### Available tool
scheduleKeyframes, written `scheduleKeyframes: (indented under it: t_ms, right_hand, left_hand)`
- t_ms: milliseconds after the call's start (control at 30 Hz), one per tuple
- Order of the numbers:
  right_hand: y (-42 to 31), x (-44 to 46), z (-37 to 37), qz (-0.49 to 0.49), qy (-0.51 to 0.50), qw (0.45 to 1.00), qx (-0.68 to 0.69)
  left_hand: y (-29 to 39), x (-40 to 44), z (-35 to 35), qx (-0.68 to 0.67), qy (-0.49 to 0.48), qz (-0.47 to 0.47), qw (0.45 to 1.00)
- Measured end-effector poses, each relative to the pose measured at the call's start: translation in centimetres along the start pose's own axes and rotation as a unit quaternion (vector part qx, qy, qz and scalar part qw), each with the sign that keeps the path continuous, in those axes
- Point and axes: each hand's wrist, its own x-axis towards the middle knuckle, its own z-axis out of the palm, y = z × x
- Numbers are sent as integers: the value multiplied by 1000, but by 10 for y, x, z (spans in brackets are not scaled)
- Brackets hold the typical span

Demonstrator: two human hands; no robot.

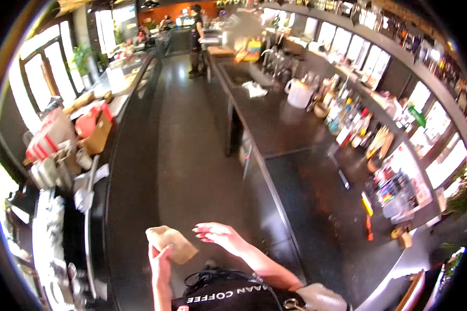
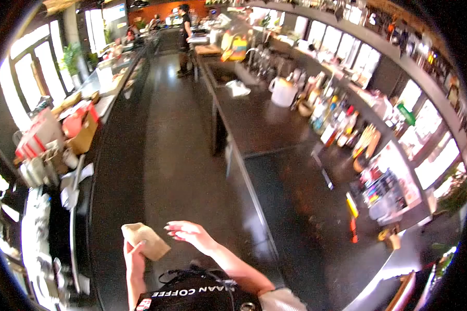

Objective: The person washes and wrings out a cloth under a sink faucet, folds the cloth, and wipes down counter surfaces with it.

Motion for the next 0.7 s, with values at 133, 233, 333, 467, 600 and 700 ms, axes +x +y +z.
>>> scheduleKeyframes:
  t_ms: [133,233,333,467,600,700]
  right_hand:
    - [-54,31,-70,-158,230,958,66]
    - [-86,38,-150,-257,334,903,84]
    - [-95,57,-210,-193,554,804,99]
    - [-119,143,-306,-188,596,770,133]
    - [-212,291,-352,-210,501,830,125]
    - [-283,397,-386,-214,454,864,31]
  left_hand:
    - [17,156,9,-38,-81,-104,991]
    - [-6,283,47,-60,-101,-115,986]
    - [-24,368,74,3,-115,-82,990]
    - [-27,472,119,-22,-45,-60,997]
    - [-5,577,138,80,-33,-10,996]
    - [-4,665,140,99,-23,26,994]
